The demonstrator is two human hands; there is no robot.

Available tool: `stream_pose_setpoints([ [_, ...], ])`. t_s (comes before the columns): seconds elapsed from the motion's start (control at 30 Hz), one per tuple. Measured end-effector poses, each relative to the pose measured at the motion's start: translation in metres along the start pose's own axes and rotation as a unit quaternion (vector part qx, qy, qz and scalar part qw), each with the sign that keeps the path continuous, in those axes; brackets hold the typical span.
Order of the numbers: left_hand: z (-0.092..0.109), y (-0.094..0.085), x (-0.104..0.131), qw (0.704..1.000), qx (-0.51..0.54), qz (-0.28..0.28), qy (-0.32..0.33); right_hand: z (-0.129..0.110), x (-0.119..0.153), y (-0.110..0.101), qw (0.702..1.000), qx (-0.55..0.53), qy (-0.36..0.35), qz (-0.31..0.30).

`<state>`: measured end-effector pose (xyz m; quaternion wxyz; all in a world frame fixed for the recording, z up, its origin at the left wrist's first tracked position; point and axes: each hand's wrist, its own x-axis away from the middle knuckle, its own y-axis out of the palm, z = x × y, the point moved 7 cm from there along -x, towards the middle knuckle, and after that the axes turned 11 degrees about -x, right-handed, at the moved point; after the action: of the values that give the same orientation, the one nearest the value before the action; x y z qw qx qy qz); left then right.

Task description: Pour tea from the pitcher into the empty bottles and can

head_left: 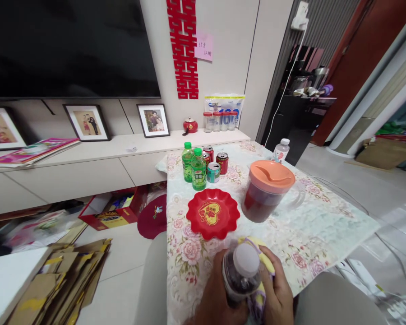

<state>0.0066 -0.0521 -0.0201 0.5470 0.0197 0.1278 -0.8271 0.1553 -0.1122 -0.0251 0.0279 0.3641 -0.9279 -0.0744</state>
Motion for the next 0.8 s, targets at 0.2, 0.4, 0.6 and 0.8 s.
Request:
stream_pose_setpoints([
  [0.2,0.051,-0.039,-0.053,0.999,-0.020,-0.018,0.020,-0.067,-0.043,0.053,0.992,-0.033,-0.083,-0.092],
  [0.4,0.048,-0.063,-0.120,0.999,-0.015,0.034,0.025,-0.101,-0.088,0.116,0.982,-0.089,-0.139,-0.096],
  [0.6,0.014,-0.066,-0.148,0.994,-0.014,0.105,-0.002,-0.075,-0.112,0.146,0.977,-0.092,-0.176,-0.077],
  [0.8,-0.005,-0.063,-0.153,0.990,-0.014,0.134,-0.037,-0.022,-0.129,0.148,0.988,-0.051,-0.119,-0.081],
])
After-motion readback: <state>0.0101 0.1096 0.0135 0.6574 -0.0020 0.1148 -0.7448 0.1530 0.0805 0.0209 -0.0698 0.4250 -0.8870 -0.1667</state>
